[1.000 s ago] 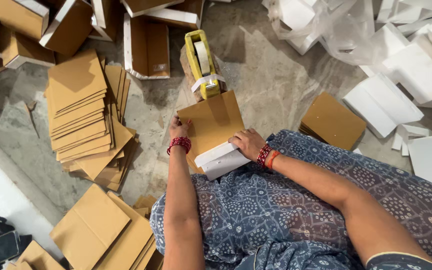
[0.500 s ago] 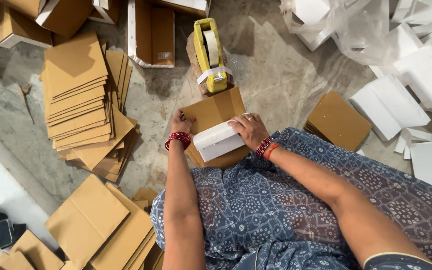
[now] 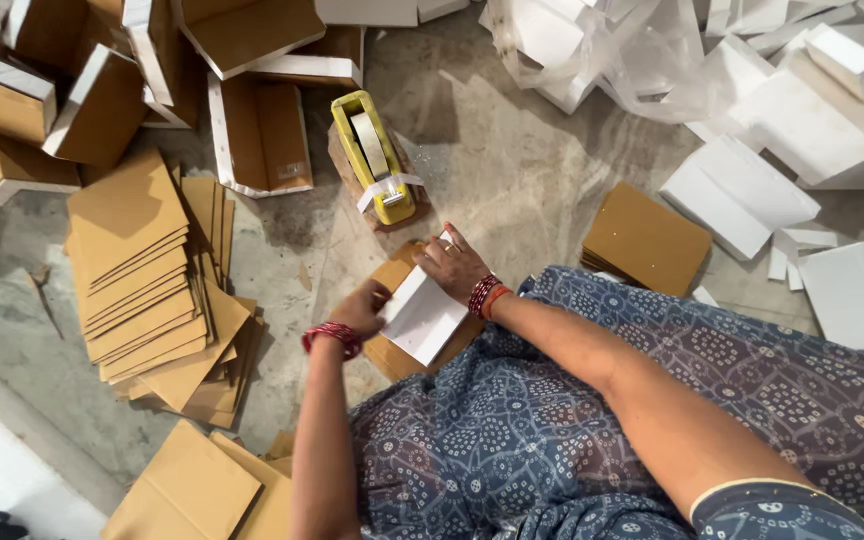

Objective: The person sits on the floor and assembles small cardboard boxes by inserting white foam inserts into the flaps and securing them with a tape dispenser. The person repeatedly picks up flat cardboard pieces, folds them, inserts the foam, and applies tape to create finished boxes.

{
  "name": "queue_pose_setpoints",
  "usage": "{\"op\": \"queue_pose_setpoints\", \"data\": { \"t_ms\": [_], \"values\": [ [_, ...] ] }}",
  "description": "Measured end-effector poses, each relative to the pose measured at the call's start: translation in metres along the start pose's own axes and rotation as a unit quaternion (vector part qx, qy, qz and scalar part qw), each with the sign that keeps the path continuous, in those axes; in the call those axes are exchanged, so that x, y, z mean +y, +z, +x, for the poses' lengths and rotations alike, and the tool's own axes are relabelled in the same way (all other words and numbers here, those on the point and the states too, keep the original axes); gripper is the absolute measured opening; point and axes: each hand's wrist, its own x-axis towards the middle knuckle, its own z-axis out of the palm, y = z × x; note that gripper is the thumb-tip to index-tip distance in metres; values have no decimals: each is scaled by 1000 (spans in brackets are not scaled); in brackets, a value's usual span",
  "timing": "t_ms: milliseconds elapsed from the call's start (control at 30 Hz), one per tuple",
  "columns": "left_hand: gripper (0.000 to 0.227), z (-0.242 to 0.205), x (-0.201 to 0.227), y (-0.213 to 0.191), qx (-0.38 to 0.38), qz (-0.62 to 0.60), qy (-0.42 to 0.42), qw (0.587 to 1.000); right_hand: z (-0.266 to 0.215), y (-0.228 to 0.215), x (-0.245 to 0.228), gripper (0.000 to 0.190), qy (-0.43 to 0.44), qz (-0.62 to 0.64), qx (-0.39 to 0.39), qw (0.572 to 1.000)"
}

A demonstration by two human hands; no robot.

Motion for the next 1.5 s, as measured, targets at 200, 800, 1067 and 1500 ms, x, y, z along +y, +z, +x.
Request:
{"op": "queue_pose_setpoints", "data": {
  "t_ms": [200,800,1067,1500],
  "values": [
    [85,-7,58,75,152,262,-72,950,-6,-1,5,12,-9,-3,-31,999],
    [55,18,34,69,281,305,21,910,-222,-93,259,134,509,-10,-327,796],
    [54,16,36,68,279,301,11,912,-264,-43,268,143,548,49,-325,769],
    [53,17,38,67,289,285,27,914,-247,-72,233,140,555,73,-321,764]
  ]
}}
